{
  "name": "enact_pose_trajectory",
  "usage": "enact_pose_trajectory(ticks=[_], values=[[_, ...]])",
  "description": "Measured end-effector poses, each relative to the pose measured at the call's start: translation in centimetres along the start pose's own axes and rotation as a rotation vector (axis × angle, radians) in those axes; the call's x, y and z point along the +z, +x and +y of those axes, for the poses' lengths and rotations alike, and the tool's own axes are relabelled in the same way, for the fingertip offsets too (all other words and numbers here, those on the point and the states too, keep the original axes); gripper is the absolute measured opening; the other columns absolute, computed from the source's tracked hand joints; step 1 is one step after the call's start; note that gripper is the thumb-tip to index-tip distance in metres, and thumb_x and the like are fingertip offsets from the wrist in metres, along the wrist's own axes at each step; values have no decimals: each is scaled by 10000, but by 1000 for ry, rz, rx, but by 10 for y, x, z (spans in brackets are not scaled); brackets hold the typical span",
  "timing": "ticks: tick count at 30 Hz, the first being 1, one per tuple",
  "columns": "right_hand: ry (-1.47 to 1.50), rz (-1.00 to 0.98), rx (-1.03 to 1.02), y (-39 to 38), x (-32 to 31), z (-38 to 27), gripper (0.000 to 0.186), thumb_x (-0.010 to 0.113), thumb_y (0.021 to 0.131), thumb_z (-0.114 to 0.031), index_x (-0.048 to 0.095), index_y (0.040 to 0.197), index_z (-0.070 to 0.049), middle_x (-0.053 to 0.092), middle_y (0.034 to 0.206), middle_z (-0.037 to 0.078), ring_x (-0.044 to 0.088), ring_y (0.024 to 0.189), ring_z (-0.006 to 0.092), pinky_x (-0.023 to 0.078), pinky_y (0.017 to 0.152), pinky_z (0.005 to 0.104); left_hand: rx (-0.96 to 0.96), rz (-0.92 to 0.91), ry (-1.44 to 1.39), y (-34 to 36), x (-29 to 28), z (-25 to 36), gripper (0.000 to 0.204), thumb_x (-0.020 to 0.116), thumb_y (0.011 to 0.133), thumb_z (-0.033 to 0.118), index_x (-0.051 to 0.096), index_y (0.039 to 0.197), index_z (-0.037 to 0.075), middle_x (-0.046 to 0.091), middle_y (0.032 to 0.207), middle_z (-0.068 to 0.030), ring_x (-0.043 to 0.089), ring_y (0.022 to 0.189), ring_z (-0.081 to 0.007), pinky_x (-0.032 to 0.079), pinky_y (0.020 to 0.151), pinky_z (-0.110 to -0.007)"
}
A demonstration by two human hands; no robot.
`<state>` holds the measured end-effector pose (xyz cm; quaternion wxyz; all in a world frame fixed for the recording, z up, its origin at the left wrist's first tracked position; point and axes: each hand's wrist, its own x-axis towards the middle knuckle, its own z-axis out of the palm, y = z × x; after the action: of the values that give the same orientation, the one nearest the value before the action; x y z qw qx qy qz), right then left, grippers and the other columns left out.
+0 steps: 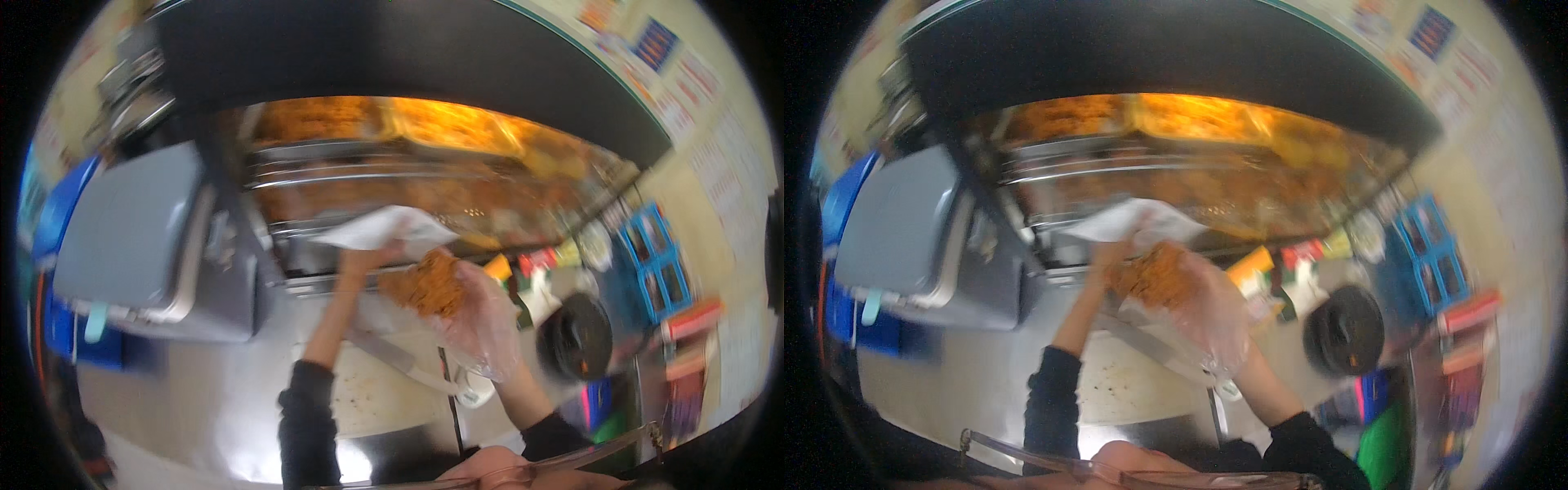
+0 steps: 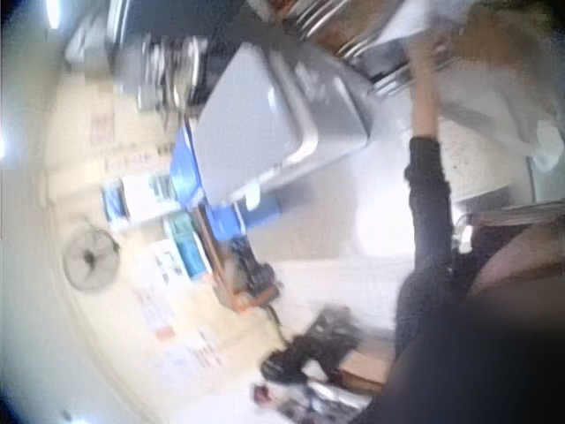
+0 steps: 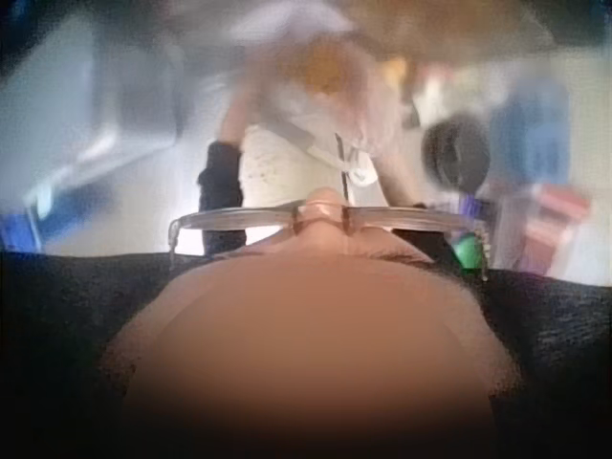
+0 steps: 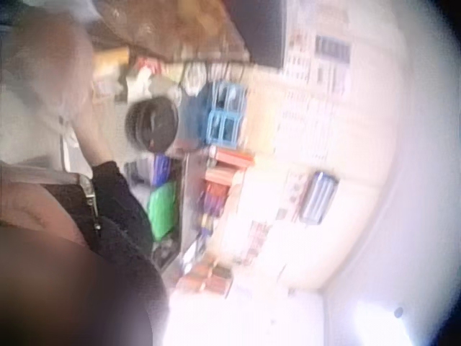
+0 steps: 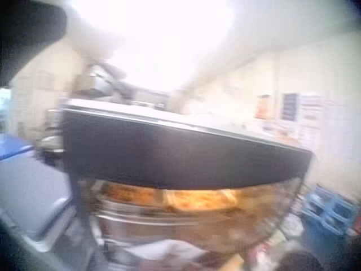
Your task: The person packs fried chicken pieces from a heated display case into a paper box, then places the box into a plastic bag along with a receipt and a small red packet. The person handles the items by hand and uses a plastic bag to complete the order.
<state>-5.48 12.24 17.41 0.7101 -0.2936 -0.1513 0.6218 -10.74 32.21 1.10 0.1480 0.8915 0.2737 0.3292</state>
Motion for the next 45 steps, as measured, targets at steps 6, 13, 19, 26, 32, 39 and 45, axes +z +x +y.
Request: enact_pose_trajectory(ticks=[6, 13, 19, 26, 32, 39, 45], values=[[-984, 162, -231, -139, -153, -32, 369, 517, 926, -240, 488, 1219, -17, 531, 1213, 113, 536, 1114, 249, 480, 926, 413, 124, 405, 687, -32, -55, -56, 738, 642, 802, 408, 340, 1448, 217, 426, 1427, -124, 589, 1091, -323, 465, 850, -436], [-1100, 1256, -593, -297, -389, -135, 299, 636, 843, -150, 540, 1117, -80, 594, 957, 98, 591, 898, 225, 462, 875, 352, -297, 314, 422, -79, -38, 161, 498, 638, 854, 255, 526, 1329, 159, 597, 1250, -121, 589, 1006, -284, 346, 959, -459], [-2070, 1148, -478, -310, -523, -218, 351, 722, 730, -153, 606, 1061, -157, 589, 1077, 125, 496, 1137, 315, 383, 972, 431, -467, -273, -551, -72, 93, 390, 387, 555, 911, 133, 540, 1278, 13, 560, 1293, -141, 483, 1243, -234, 340, 1046, -343], [-1995, 723, -95, -252, -488, -199, 705, 701, 745, -251, 408, 1386, -296, 400, 1383, 191, 531, 1146, 370, 449, 927, 450, -845, -398, -1616, -41, 146, 510, 552, 246, 973, 323, 518, 1254, -65, 555, 1271, -156, 517, 1181, -233, 352, 1037, -381], [-1581, 357, 21, -232, -533, -266, 623, 585, 830, -307, 384, 1389, -121, 629, 1054, 233, 620, 993, 356, 475, 846, 387, -668, -342, -1327, -67, 131, 556, 392, 462, 902, 153, 520, 1258, -1, 555, 1223, -138, 511, 1137, -191, 377, 1003, -328], [-1904, 482, 298, -222, -529, -297, 651, 623, 779, -338, 430, 1320, -30, 650, 1037, 226, 624, 998, 359, 475, 872, 367, -353, 58, -1079, -111, 142, 588, 975, 689, 724, 6, 65, 1469, 87, 297, 1412, -182, 361, 1268, -212, 320, 1049, -329], [-1995, 581, 164, -234, -493, -273, 610, 664, 756, -350, 468, 1268, -81, 645, 1020, 237, 630, 964, 381, 498, 830, 438, -401, -183, -930, -135, 141, 597, 896, 699, 742, 37, 114, 1409, -84, 363, 1374, -217, 371, 1298, -251, 272, 1080, -356]])
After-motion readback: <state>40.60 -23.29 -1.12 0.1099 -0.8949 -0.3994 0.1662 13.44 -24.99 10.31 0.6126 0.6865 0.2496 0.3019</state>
